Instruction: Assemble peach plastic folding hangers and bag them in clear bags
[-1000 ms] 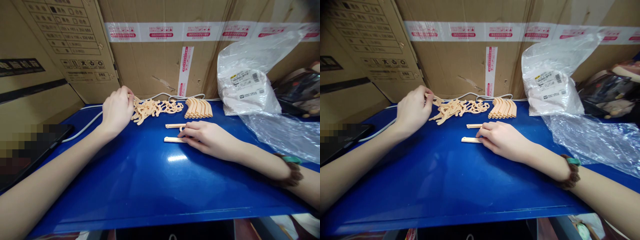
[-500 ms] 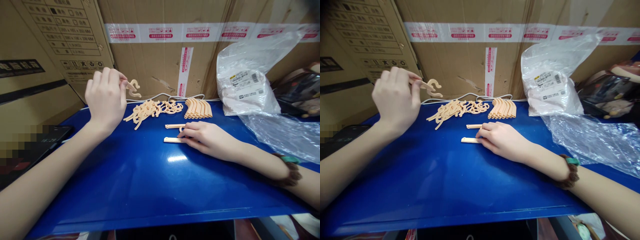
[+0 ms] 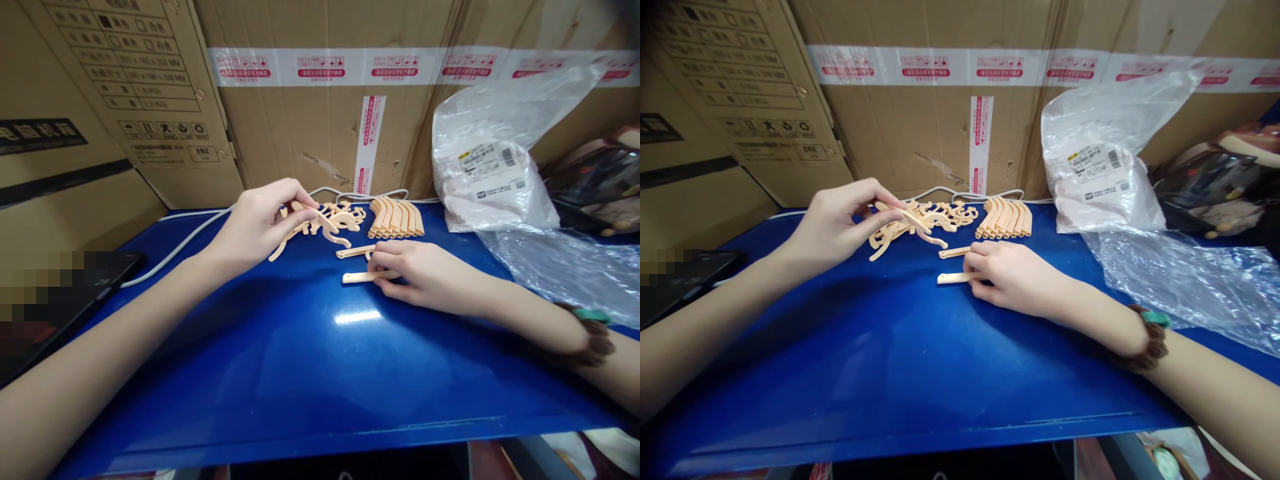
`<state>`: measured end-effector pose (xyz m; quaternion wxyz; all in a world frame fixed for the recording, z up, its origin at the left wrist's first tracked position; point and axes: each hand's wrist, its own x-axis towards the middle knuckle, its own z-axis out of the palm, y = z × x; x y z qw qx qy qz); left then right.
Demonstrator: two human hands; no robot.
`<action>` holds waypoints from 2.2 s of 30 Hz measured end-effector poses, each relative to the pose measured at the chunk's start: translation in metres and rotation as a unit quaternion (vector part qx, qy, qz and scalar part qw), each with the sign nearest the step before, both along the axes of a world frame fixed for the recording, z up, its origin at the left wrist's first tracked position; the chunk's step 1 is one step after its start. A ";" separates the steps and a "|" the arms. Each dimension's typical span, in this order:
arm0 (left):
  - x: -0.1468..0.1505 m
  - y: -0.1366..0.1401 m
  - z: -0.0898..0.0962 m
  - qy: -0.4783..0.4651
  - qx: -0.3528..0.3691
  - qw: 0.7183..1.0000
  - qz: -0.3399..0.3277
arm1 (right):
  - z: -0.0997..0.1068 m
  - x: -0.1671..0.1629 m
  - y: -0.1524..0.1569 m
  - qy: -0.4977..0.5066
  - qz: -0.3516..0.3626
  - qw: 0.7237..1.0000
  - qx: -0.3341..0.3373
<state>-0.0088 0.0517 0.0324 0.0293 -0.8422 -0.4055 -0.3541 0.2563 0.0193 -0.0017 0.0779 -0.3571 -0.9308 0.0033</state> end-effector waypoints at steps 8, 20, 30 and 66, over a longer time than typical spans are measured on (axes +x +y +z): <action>-0.008 0.009 0.000 0.077 -0.244 0.960 -0.112 | 0.009 0.012 0.003 -0.024 -0.012 0.998 -0.053; -0.014 0.011 -0.001 0.220 -0.285 0.930 -0.078 | 0.007 0.013 0.003 -0.020 0.006 0.999 -0.036; -0.002 0.001 -0.014 0.203 -0.262 0.935 -0.130 | 0.002 0.005 0.002 0.015 0.031 0.998 -0.050; 0.026 -0.015 -0.053 0.231 0.080 0.968 0.052 | -0.003 -0.005 -0.007 0.086 0.015 0.995 -0.045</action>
